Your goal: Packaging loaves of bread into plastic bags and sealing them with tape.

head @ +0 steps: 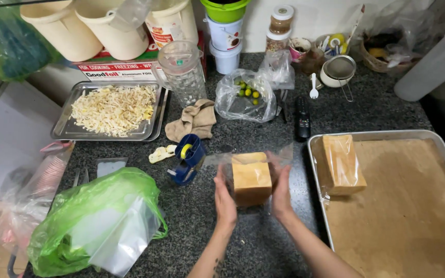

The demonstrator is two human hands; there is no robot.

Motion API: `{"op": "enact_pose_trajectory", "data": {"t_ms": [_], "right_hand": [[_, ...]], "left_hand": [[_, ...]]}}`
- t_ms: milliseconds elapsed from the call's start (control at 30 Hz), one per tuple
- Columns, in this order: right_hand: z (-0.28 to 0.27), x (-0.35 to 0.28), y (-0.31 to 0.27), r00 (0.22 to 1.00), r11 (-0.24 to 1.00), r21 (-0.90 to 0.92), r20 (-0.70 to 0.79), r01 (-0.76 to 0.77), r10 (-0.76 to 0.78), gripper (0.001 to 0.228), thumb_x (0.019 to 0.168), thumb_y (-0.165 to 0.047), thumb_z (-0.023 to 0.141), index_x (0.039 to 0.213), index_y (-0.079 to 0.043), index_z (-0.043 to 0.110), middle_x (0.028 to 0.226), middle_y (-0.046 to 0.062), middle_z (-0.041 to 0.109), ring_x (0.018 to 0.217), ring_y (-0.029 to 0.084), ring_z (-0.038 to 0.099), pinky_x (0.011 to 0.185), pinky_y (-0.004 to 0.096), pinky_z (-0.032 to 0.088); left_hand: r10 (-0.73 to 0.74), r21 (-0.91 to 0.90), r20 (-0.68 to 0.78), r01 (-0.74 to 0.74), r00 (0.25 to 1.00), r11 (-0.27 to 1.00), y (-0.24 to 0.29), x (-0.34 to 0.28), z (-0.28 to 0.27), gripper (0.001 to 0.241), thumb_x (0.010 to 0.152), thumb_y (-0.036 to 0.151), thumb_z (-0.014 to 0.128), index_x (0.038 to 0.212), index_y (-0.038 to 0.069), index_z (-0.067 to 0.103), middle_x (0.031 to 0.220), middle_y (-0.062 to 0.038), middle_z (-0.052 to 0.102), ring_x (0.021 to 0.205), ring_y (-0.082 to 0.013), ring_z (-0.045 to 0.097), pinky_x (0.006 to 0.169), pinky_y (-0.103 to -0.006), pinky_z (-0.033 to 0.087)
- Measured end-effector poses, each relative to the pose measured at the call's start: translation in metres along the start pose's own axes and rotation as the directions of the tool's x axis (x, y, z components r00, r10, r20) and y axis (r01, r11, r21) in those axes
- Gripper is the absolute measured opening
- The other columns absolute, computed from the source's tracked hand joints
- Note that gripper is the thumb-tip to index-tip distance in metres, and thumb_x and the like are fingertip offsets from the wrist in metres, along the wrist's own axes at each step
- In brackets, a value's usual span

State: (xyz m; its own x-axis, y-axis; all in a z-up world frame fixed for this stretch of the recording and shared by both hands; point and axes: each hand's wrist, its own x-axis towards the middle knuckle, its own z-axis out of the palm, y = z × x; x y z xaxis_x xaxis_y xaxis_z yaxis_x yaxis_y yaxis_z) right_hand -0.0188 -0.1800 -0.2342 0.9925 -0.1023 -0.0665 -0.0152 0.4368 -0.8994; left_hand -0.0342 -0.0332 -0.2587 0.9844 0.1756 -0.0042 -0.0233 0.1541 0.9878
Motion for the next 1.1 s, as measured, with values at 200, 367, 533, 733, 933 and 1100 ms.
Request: {"op": "enact_pose_trajectory", "data": {"t_ms": [200, 367, 533, 733, 933, 1100], "right_hand": [[-0.060, 0.016, 0.104, 0.983, 0.974, -0.171, -0.138, -0.147, 0.124, 0.082, 0.107, -0.063, 0.018, 0.150, 0.001, 0.045, 0.154, 0.015, 0.053, 0.144, 0.025, 0.047, 0.122, 0.036, 0.030], [-0.014, 0.003, 0.020, 0.997, 0.999, -0.011, -0.069, -0.037, 0.036, 0.083, 0.103, -0.064, 0.017, 0.153, -0.002, 0.043, 0.153, 0.014, 0.053, 0.142, 0.026, 0.048, 0.120, 0.037, 0.032], [-0.008, 0.000, 0.031, 0.970, 0.983, -0.024, -0.171, -0.180, 0.173, 0.086, 0.098, -0.066, 0.012, 0.157, -0.010, 0.038, 0.154, 0.010, 0.051, 0.141, 0.024, 0.047, 0.117, 0.039, 0.033], [-0.021, 0.002, 0.025, 0.996, 0.990, -0.112, -0.010, -0.089, 0.088, 0.087, 0.102, -0.068, 0.016, 0.151, -0.003, 0.047, 0.153, 0.014, 0.055, 0.144, 0.028, 0.048, 0.119, 0.038, 0.034], [-0.039, 0.008, 0.065, 0.950, 0.945, -0.119, -0.102, -0.306, 0.294, 0.077, 0.101, -0.063, 0.026, 0.152, -0.009, 0.047, 0.156, 0.008, 0.052, 0.145, 0.024, 0.044, 0.120, 0.038, 0.029], [-0.020, -0.008, 0.051, 0.906, 0.901, -0.111, 0.016, -0.419, 0.423, 0.080, 0.100, -0.066, 0.022, 0.154, -0.013, 0.045, 0.158, 0.005, 0.050, 0.147, 0.021, 0.041, 0.120, 0.037, 0.028]], "left_hand": [[-0.225, -0.086, 0.041, 0.228, 0.973, 0.970, -0.043, -0.008, 0.006, 0.080, 0.100, 0.062, 0.016, 0.159, 0.010, 0.031, 0.162, -0.010, 0.040, 0.149, -0.0238, 0.037, 0.121, -0.0357, 0.028], [-0.158, 0.054, 0.027, 0.156, 0.987, 0.986, 0.001, -0.006, -0.003, 0.079, 0.103, 0.060, 0.016, 0.157, 0.007, 0.037, 0.158, -0.017, 0.047, 0.147, -0.0285, 0.043, 0.119, -0.0380, 0.033], [-0.172, -0.137, 0.065, 0.179, 0.983, 0.974, -0.014, -0.009, 0.011, 0.079, 0.106, 0.058, 0.014, 0.155, 0.004, 0.043, 0.154, -0.023, 0.055, 0.144, -0.0334, 0.050, 0.117, -0.0396, 0.039], [-0.155, -0.094, 0.123, 0.167, 0.980, 0.982, -0.012, -0.005, 0.000, 0.078, 0.102, 0.059, 0.019, 0.161, 0.008, 0.027, 0.164, -0.012, 0.039, 0.150, -0.0238, 0.037, 0.121, -0.0352, 0.028], [-0.263, -0.023, 0.068, 0.265, 0.962, 0.964, -0.073, 0.000, 0.001, 0.082, 0.103, 0.062, 0.016, 0.156, 0.004, 0.041, 0.158, -0.012, 0.050, 0.147, -0.0237, 0.044, 0.120, -0.0340, 0.031], [-0.269, -0.168, 0.107, 0.284, 0.957, 0.944, -0.096, -0.012, -0.023, 0.086, 0.099, 0.068, 0.018, 0.155, 0.007, 0.042, 0.157, -0.008, 0.050, 0.147, -0.0215, 0.041, 0.121, -0.0329, 0.029]]}}
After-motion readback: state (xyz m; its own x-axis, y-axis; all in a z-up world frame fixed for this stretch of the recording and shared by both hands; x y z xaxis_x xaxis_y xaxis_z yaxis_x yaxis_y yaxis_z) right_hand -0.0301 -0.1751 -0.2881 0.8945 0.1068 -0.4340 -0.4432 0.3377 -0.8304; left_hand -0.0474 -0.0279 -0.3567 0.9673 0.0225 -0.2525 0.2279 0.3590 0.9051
